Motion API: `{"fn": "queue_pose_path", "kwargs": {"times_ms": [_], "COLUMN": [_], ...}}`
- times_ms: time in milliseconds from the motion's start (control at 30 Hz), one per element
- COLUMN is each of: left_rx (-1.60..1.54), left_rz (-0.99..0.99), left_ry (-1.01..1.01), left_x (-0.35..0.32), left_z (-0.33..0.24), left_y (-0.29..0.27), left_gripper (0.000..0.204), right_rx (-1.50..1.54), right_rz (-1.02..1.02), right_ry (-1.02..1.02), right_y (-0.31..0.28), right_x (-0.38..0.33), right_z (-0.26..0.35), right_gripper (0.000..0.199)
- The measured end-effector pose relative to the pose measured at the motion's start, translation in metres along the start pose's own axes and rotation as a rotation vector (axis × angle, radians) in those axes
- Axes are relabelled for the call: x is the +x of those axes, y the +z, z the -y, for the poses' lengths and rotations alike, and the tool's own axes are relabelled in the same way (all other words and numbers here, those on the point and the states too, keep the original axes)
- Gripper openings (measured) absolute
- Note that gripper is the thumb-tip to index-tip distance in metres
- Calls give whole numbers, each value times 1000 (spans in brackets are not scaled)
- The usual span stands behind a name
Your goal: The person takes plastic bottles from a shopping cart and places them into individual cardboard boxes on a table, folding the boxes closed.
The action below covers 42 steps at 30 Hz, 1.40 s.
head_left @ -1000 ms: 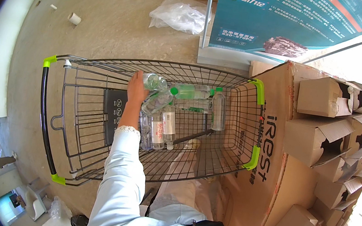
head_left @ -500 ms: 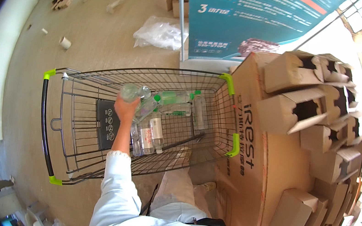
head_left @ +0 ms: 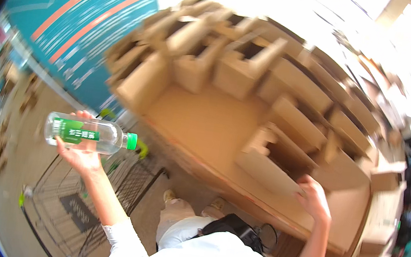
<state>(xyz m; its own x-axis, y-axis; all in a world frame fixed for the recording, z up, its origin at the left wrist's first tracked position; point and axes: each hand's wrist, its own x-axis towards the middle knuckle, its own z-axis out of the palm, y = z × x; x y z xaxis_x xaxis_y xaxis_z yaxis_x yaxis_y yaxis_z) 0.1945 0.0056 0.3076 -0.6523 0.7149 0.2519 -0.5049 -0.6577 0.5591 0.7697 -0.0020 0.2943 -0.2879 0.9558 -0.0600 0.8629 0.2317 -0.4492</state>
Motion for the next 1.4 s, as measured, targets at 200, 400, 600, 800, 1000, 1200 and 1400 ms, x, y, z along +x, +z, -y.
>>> {"fn": "queue_pose_path", "kwargs": {"times_ms": [200, 400, 600, 800, 1000, 1200, 1400], "left_rx": [-10, 706, 1067, 1331, 1300, 1114, 975], "left_rz": [565, 1441, 2067, 2516, 2439, 2143, 1517], "left_ry": [-388, -234, -501, -864, -621, -113, -93], "left_x": [-63, -146, -135, -132, -144, -134, -110], "left_z": [130, 217, 268, 293, 268, 224, 225], "left_y": [216, 278, 268, 287, 266, 225, 216], "left_gripper": [85, 67, 69, 86, 66, 50, 64], "right_rx": [-41, 44, 165, 135, 266, 358, 536], "right_rz": [14, -44, -134, -171, -330, -733, -951], "right_ry": [11, 46, 57, 188, 188, 57, 228], "right_y": [-8, -2, 4, 2, 13, 33, 42], "right_x": [-8, -15, -15, -11, -19, -23, -21], "right_z": [8, 2, 3, 6, 6, 18, 8], "right_gripper": [18, 13, 12, 13, 30, 60, 47]}}
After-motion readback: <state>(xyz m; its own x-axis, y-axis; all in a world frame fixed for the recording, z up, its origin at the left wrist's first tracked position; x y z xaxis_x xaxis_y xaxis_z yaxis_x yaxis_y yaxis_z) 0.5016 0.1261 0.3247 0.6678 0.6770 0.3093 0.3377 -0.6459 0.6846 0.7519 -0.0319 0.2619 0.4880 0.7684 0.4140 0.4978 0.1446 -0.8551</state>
